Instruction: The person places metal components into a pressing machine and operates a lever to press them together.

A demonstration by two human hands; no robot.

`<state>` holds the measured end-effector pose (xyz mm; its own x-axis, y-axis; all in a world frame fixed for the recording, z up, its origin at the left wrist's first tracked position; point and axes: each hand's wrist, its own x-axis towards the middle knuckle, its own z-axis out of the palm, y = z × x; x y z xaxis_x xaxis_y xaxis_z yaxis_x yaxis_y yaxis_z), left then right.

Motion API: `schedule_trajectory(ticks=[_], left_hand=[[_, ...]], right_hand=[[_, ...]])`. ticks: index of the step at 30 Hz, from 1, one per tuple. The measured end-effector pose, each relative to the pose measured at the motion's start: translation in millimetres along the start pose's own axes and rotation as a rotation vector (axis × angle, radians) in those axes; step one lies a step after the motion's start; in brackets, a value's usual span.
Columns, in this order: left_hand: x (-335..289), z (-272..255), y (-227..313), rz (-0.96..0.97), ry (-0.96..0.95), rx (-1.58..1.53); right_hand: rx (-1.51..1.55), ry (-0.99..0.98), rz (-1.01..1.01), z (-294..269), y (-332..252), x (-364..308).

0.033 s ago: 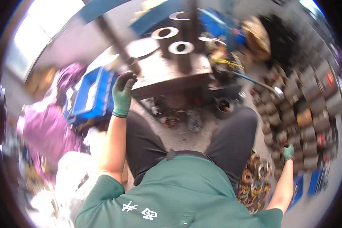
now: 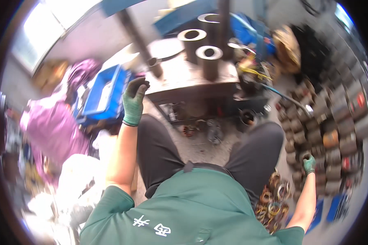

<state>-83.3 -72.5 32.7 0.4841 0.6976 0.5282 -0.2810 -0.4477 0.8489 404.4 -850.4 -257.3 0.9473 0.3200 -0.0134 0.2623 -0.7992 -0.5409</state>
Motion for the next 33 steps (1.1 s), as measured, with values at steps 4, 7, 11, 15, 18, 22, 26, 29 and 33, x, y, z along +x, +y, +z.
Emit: schedule_trajectory(ticks=[4, 7, 11, 15, 18, 22, 26, 29, 33], left_hand=[[-107, -137, -17, -0.136, 0.265, 0.198], [-221, -194, -34, -0.398, 0.365, 0.559], [-397, -208, -25, -0.773, 0.385, 0.910], [-532, -152, -21, -1.093, 0.620, 0.833], [-603, -95, -11, -1.309, 0.708, 0.761], [-621, -73, -2, -1.387, 0.456, 0.713], [-610, -92, 34, -1.314, 0.590, 0.850], [-594, -132, 79, -1.168, 0.857, 0.953], [-584, -192, 169, -0.815, 1.107, 1.188]], right_hand=[[0.030, -0.405, -0.380, 51, -225, 125], [-0.119, -0.669, -0.573, 78, -369, 165], [-0.274, -0.993, -0.809, 116, -541, 111], [-0.250, -1.141, -0.861, 201, -565, 94], [-0.837, -1.187, -1.435, 261, -569, 99], [-0.936, -1.298, -1.087, 275, -594, 92], [-0.857, -1.334, -1.050, 345, -621, 51], [-0.804, -1.383, -1.088, 387, -641, 2], [-0.745, -1.452, -1.115, 419, -654, -55]])
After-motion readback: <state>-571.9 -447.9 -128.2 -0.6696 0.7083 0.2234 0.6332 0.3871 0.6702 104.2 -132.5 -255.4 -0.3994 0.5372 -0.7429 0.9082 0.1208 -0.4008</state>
